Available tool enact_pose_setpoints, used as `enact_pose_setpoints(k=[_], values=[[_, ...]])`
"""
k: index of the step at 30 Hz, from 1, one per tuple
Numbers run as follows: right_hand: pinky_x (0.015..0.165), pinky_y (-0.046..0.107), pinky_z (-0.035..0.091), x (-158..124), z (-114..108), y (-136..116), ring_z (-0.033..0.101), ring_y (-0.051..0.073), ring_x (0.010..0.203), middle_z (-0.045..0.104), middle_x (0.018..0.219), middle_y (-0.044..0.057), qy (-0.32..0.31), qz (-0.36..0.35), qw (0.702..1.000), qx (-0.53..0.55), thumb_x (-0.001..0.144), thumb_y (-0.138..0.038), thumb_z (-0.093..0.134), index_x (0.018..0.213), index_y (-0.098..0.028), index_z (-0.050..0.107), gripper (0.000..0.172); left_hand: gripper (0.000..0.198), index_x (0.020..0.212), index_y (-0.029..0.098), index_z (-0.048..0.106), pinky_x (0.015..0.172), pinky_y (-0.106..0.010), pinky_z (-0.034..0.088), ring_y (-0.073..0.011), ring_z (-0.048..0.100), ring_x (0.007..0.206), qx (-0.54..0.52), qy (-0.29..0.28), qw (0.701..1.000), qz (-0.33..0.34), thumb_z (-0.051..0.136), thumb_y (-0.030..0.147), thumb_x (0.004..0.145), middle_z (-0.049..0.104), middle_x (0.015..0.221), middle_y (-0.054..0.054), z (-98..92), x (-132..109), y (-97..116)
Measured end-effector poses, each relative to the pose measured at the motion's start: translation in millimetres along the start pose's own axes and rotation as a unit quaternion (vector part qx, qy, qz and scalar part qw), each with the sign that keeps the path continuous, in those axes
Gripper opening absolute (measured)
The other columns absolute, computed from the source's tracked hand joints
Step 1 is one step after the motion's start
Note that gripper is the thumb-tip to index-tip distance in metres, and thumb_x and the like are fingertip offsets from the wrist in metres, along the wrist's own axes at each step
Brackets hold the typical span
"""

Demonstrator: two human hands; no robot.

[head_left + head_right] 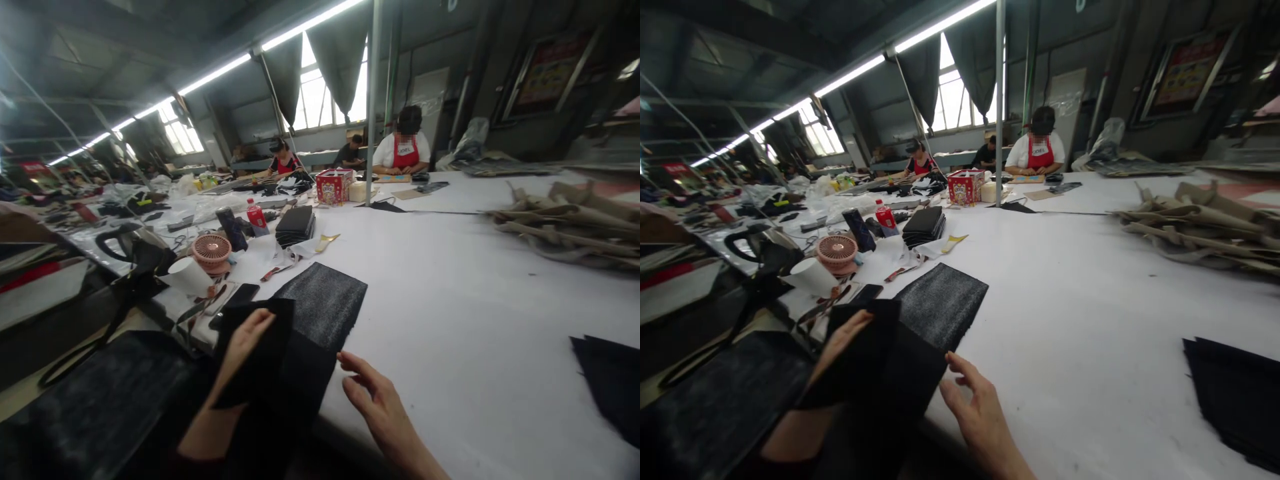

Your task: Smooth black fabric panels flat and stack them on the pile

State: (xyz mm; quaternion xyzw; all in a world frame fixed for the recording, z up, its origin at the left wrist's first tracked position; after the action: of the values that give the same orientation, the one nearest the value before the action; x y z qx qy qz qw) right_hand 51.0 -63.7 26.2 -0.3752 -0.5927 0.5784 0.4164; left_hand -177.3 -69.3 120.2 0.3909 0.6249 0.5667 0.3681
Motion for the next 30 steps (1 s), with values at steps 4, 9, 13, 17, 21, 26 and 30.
enact_pose_setpoints(k=[4, 9, 13, 17, 21, 26, 30], values=[[0.099, 0.048, 0.046, -47.5, -37.7, -15.5, 0.057, 0.033, 0.119, 0.060, 0.132, 0.015, 0.097, 0.074, 0.958, 0.259, 0.074, -0.066, 0.071, 0.134, -0.022, 0.057, 0.076, 0.012, 0.088, 0.017, 0.062, 0.082, -0.029, 0.050, -0.0180, 0.063, 0.091, 0.050, -0.207, 0.964, 0.160, 0.055, 0.026, 0.093, 0.066, 0.097, -0.004, 143.9, -54.9, -16.6], [0.093, 0.043, 0.050, -110.1, -108.6, -6.5, 0.064, 0.032, 0.106, 0.070, 0.110, 0.012, 0.292, 0.175, 0.893, 0.294, 0.068, -0.051, 0.082, 0.122, -0.015, 0.065, 0.067, 0.019, 0.095, 0.020, 0.061, 0.090, -0.028, 0.049, -0.0162, 0.061, 0.100, 0.064, -0.359, 0.896, 0.254, 0.047, 0.008, 0.090, 0.065, 0.107, -0.005, 239.0, -121.0, -37.9], [0.091, 0.041, 0.052, -147.2, -159.3, 7.9, 0.067, 0.032, 0.099, 0.073, 0.099, 0.011, 0.364, 0.200, 0.866, 0.279, 0.063, -0.042, 0.086, 0.116, -0.011, 0.067, 0.065, 0.023, 0.107, 0.022, 0.062, 0.096, -0.036, 0.048, -0.0207, 0.058, 0.109, 0.190, -0.422, 0.818, 0.342, 0.053, 0.010, 0.089, 0.064, 0.118, -0.005, 258.5, -116.0, -43.1], [0.090, 0.039, 0.052, -167.5, -182.1, 3.5, 0.067, 0.029, 0.099, 0.073, 0.100, 0.011, 0.302, 0.223, 0.883, 0.283, 0.070, -0.038, 0.082, 0.114, -0.012, 0.068, 0.054, 0.032, 0.118, 0.021, 0.060, 0.100, -0.044, 0.045, -0.0260, 0.055, 0.116, 0.331, -0.430, 0.731, 0.413, 0.064, 0.017, 0.087, 0.061, 0.126, -0.006, 270.6, -86.6, -51.0], [0.081, 0.033, 0.053, -174.8, -212.2, -5.5, 0.068, 0.024, 0.094, 0.071, 0.104, 0.010, 0.245, 0.253, 0.908, 0.228, 0.075, -0.040, 0.079, 0.116, -0.015, 0.066, 0.050, 0.035, 0.120, 0.022, 0.059, 0.098, -0.042, 0.047, -0.0254, 0.056, 0.114, 0.372, -0.448, 0.688, 0.433, 0.068, 0.024, 0.087, 0.060, 0.127, -0.006, 271.2, -75.0, -65.0], [0.070, 0.025, 0.052, -138.5, -255.8, -6.5, 0.068, 0.017, 0.083, 0.071, 0.103, 0.011, 0.200, 0.297, 0.931, 0.063, 0.078, -0.044, 0.074, 0.113, -0.015, 0.065, 0.046, 0.039, 0.128, 0.026, 0.056, 0.106, -0.043, 0.042, -0.0259, 0.050, 0.125, 0.357, -0.464, 0.676, 0.447, 0.065, 0.027, 0.090, 0.053, 0.137, -0.006, 266.1, -75.6, -70.3], [0.061, 0.025, 0.050, -77.1, -252.5, -6.3, 0.068, 0.016, 0.073, 0.072, 0.095, 0.011, 0.119, 0.286, 0.939, -0.150, 0.086, -0.041, 0.059, 0.111, -0.013, 0.066, 0.038, 0.046, 0.133, 0.025, 0.053, 0.109, -0.043, 0.041, -0.0264, 0.048, 0.128, 0.349, -0.486, 0.665, 0.447, 0.067, 0.030, 0.089, 0.052, 0.140, -0.007, 268.4, -67.7, -69.3]])
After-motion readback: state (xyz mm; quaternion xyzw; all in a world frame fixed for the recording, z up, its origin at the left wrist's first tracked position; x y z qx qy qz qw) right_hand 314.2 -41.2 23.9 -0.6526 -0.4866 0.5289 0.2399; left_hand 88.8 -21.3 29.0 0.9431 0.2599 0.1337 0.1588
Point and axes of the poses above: each hand's wrist, its own x-axis towards the middle knuckle, its own z-axis out of the palm, y = z × x, the point moved 4 cm from there along x, towards the middle knuckle
